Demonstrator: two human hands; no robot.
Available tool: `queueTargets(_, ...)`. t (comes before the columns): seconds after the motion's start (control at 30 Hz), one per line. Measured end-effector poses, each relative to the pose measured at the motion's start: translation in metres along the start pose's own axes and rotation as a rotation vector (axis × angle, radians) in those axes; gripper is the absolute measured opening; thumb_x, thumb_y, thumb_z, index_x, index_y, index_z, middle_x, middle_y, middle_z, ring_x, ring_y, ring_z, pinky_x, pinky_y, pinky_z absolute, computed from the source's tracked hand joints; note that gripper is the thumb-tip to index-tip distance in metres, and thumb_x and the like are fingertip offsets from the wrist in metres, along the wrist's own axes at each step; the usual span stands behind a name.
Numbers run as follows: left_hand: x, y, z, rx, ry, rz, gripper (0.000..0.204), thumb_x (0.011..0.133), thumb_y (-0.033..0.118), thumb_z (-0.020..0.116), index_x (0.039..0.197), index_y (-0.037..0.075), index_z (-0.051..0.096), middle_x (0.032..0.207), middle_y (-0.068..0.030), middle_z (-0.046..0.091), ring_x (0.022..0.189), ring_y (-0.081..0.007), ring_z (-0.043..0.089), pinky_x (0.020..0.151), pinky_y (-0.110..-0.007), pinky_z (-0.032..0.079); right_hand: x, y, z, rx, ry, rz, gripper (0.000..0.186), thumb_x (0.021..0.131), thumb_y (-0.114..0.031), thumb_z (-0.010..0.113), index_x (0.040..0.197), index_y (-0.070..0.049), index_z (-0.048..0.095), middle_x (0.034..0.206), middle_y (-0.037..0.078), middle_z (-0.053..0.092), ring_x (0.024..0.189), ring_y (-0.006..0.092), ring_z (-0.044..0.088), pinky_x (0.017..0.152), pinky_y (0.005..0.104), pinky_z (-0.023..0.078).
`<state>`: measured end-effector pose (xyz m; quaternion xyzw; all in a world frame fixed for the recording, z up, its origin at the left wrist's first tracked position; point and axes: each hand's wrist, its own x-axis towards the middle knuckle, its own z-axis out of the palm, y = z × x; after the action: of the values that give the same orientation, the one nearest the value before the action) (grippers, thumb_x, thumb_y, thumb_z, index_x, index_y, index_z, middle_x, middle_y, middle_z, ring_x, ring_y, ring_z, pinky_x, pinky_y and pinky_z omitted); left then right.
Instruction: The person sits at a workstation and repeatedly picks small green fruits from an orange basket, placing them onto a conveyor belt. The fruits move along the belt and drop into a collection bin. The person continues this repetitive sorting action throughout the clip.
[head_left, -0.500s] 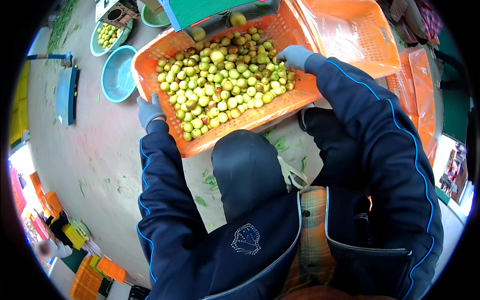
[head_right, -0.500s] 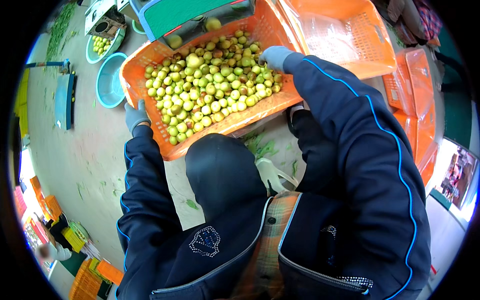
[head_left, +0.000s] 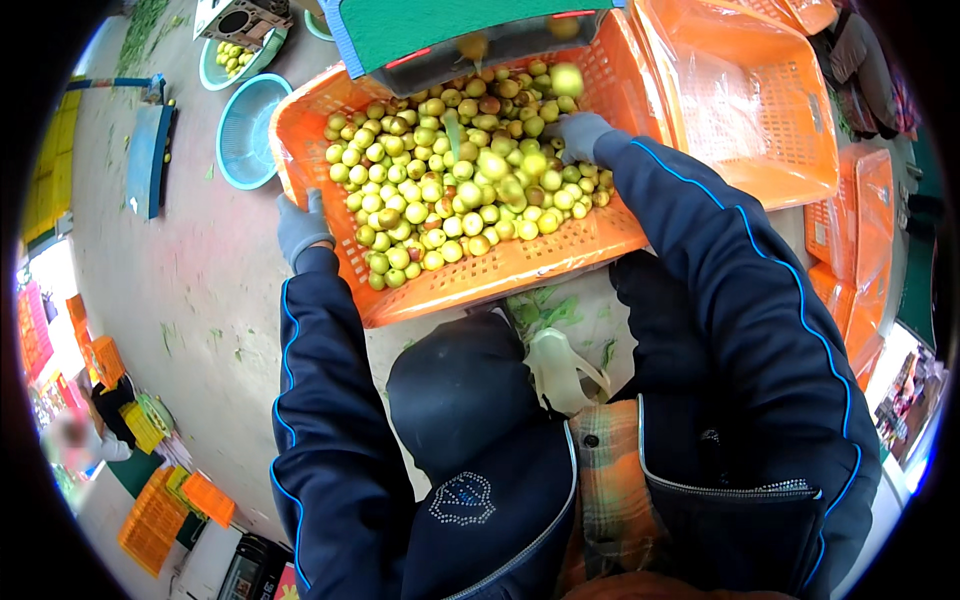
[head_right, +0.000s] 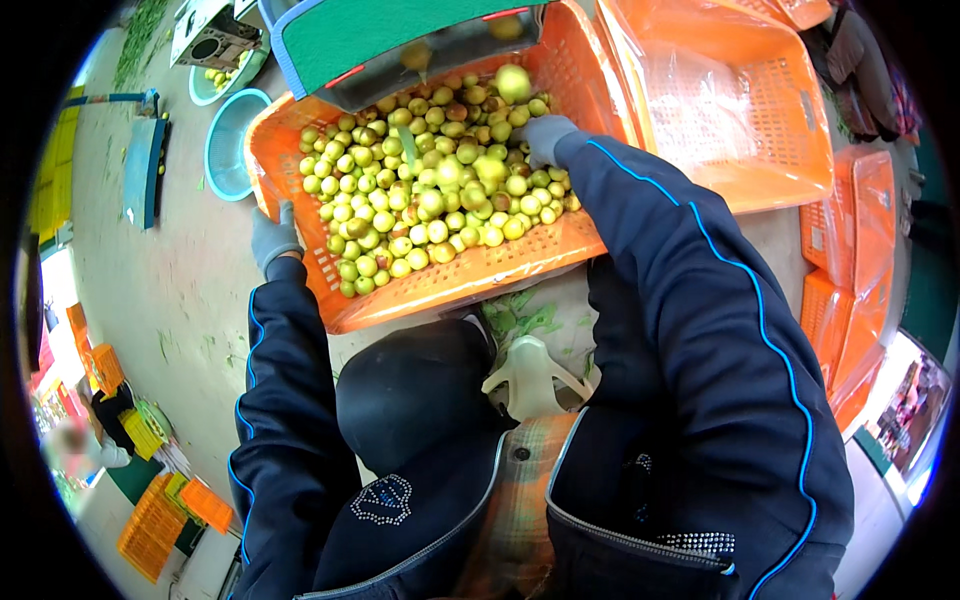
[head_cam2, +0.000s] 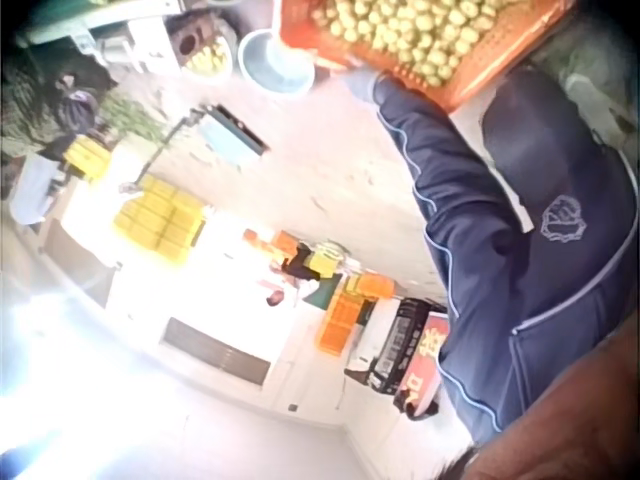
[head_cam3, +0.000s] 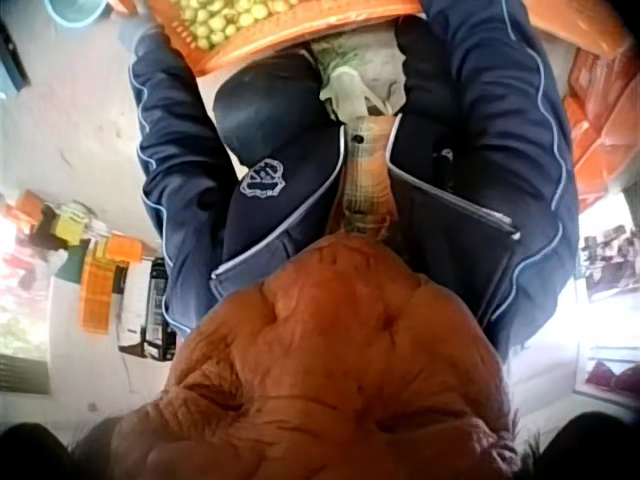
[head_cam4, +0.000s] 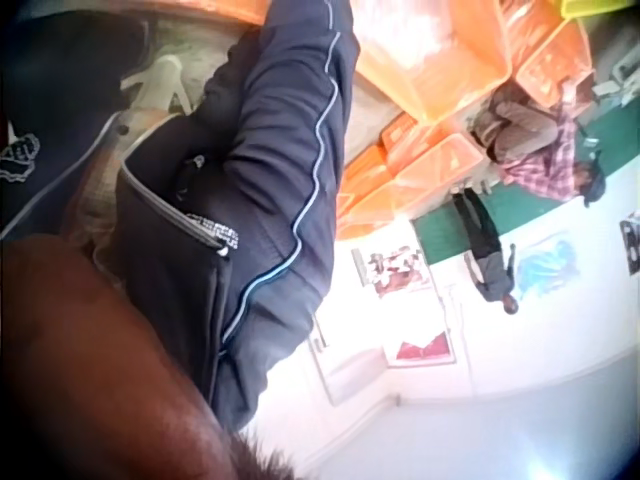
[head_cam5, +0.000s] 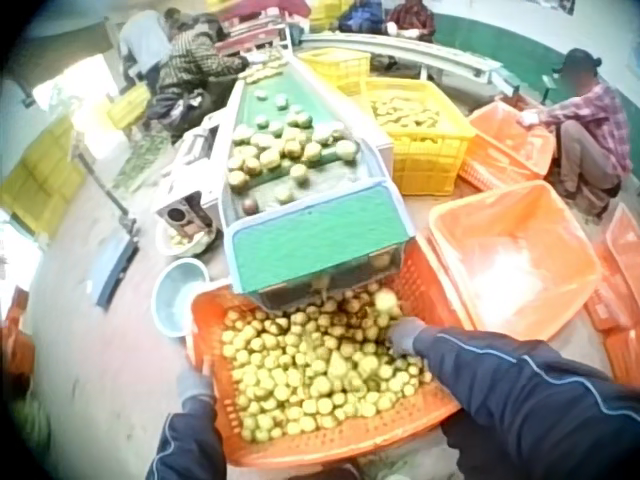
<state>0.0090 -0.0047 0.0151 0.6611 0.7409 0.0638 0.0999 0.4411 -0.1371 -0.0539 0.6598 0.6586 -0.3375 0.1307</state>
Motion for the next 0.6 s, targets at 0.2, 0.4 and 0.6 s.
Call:
queueTargets(0.2, 0.003, 0.002, 0.003, -0.002, 0.000, 0.000, 0.046, 0.088, 0.044, 0.063, 0.112, 0.007, 0.050, 0.097, -0.0257, 0.067, 0.091, -0.0454, 0.064, 0.078, -0.052, 0.049, -0.009, 0.005, 0.002, 0.304, -0.025, 0.094, 0.052, 0.076, -0.010, 0.070, 0.127, -0.014, 0.062, 0.117, 0.016, 0.065, 0.108, 0.0308, 0.063, 0.091, 0.0375, 0.050)
queueTargets(0.4, 0.004, -0.006, 0.002, -0.030, -0.014, 0.009, 0.046, 0.088, 0.042, 0.063, 0.111, 0.005, 0.050, 0.098, -0.0267, 0.067, 0.092, -0.0454, 0.064, 0.078, -0.052, 0.049, -0.065, -0.015, -0.029, 0.738, 0.194, -0.202, 0.052, 0.071, -0.003, 0.071, 0.121, -0.009, 0.058, 0.110, 0.007, 0.064, 0.103, 0.0182, 0.059, 0.090, 0.0317, 0.047)
queueTargets(0.6, 0.005, -0.001, 0.005, -0.061, -0.026, 0.010, 0.045, 0.088, 0.041, 0.064, 0.110, 0.004, 0.049, 0.099, -0.0264, 0.067, 0.093, -0.0452, 0.064, 0.078, -0.052, 0.049, -0.139, -0.048, -0.053, 1.192, 0.106, -0.170, 0.047, 0.076, 0.004, 0.069, 0.120, -0.008, 0.061, 0.112, 0.000, 0.060, 0.106, 0.0101, 0.054, 0.092, 0.0264, 0.047)
